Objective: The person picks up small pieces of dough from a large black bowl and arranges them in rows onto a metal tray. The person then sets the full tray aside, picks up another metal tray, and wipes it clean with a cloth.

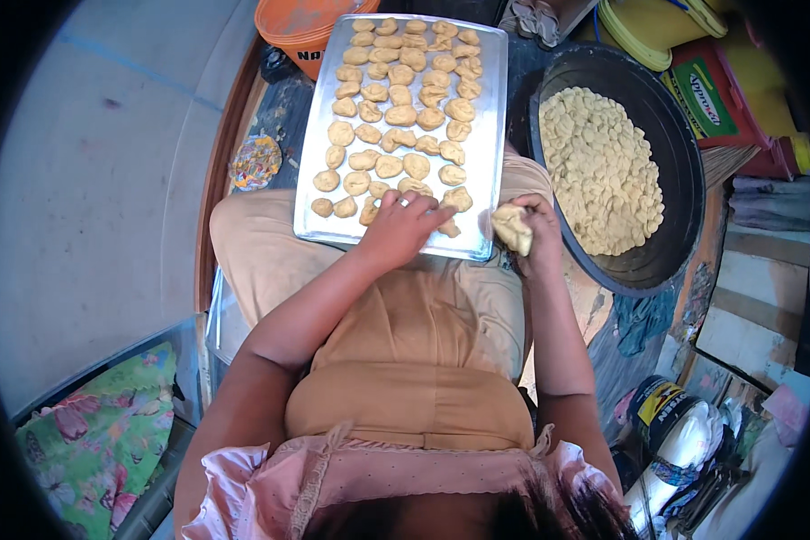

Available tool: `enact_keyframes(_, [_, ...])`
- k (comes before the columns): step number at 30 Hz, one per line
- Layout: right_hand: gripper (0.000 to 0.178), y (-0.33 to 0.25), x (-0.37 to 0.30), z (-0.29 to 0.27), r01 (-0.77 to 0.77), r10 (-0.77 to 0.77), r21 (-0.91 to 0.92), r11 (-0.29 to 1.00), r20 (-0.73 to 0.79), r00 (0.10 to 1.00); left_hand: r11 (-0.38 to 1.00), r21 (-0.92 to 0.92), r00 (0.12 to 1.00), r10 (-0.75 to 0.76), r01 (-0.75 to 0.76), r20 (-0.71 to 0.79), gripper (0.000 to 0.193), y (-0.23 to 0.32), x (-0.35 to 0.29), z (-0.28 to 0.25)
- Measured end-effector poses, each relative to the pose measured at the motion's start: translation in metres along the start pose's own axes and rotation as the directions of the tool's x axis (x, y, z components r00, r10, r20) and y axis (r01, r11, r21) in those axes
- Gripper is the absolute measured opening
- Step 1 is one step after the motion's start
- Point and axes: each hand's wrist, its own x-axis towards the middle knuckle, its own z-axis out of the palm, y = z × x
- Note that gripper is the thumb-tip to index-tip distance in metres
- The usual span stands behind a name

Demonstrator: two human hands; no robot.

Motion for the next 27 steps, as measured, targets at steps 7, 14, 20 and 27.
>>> enact_keyframes(7, [0.022, -0.024, 0.017, -0.03, 0.055, -0.076, 0.374, 0.926, 0.041, 0.996, 0.984, 0.057, 0.986, 0.166, -0.167, 0.015, 0.03, 0.007, -0.003, -0.001])
enact_keyframes(14, [0.018, -0.036, 0.011, -0.016, -0.075, -0.064, 0.548, 0.833, 0.23, 0.971, 0.974, 0.118, 0.978, 0.183, -0.194, 0.101, 0.023, 0.011, 0.008, 0.004])
enact_keyframes(20, [0.045, -0.019, 0.012, -0.026, -0.23, 0.01, 0.789, 0.57, 0.273, 0.962, 0.996, 0.051, 0.996, 0.069, -0.067, -0.049, 0.031, 0.006, -0.007, -0.007])
enact_keyframes(27, [0.037, 0.007, 0.012, -0.008, -0.163, 0.141, 0.769, 0.618, 0.096, 0.985, 0.978, 0.115, 0.985, -0.17, 0.173, -0.038, 0.03, -0.036, -0.062, -0.039])
